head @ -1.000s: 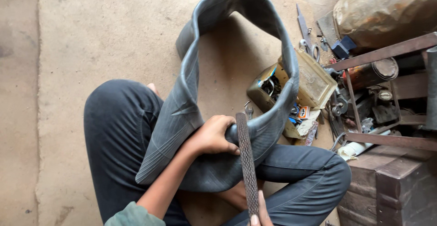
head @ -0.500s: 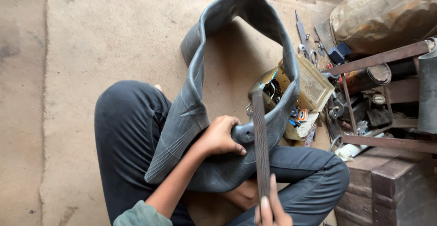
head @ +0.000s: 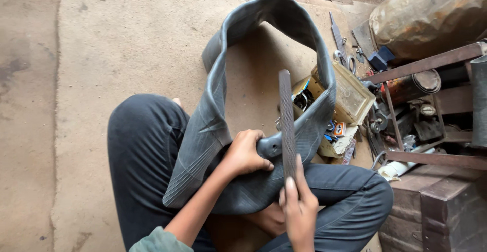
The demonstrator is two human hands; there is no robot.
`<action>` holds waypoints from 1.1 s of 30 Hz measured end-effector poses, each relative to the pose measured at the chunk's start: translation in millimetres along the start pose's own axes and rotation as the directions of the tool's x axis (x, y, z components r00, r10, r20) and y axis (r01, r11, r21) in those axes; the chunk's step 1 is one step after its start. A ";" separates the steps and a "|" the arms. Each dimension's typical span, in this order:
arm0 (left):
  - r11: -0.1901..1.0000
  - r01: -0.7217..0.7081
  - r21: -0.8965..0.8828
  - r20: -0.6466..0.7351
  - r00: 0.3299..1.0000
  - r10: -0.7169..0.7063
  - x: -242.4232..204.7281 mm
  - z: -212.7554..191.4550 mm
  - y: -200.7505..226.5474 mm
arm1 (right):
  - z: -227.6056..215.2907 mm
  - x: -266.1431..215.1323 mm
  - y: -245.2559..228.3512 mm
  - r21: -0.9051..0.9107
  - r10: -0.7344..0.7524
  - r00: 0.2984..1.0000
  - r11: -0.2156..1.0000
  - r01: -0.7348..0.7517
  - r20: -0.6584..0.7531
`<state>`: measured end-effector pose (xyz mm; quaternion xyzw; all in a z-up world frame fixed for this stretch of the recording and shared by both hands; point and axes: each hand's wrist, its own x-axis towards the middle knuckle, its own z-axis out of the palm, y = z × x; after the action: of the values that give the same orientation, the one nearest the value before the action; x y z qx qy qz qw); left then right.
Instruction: The person sits on the floor and repairs a large black rubber object, likely a tire or boot. They use a metal file to smooth the surface around a hole and then insert a metal bolt and nut to secure the area. The person manipulates the rubber and tools by hand throughout the process.
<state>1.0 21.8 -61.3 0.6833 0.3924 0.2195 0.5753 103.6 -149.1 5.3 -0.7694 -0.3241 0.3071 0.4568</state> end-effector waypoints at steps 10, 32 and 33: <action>0.994 -0.094 -0.058 0.052 0.994 0.098 -1.0 -2.3 -1.9 | -23.5 -50.1 58.9 -0.267 -0.023 1.000 0.963 0.025 0.013; 0.999 -0.011 -0.039 -0.052 0.999 0.009 -13.3 -11.7 25.5 | 22.0 -12.5 -2.9 0.103 0.109 0.994 0.989 -0.109 0.010; 0.999 0.022 -0.032 -0.033 0.999 -0.023 -14.3 -13.5 28.5 | 23.1 -7.7 -9.8 0.158 0.168 0.986 0.973 -0.167 0.007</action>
<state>-9.5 17.9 -28.6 0.6657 0.4062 0.2305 0.5820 79.1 -139.7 6.4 -0.7563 -0.2313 0.3668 0.4899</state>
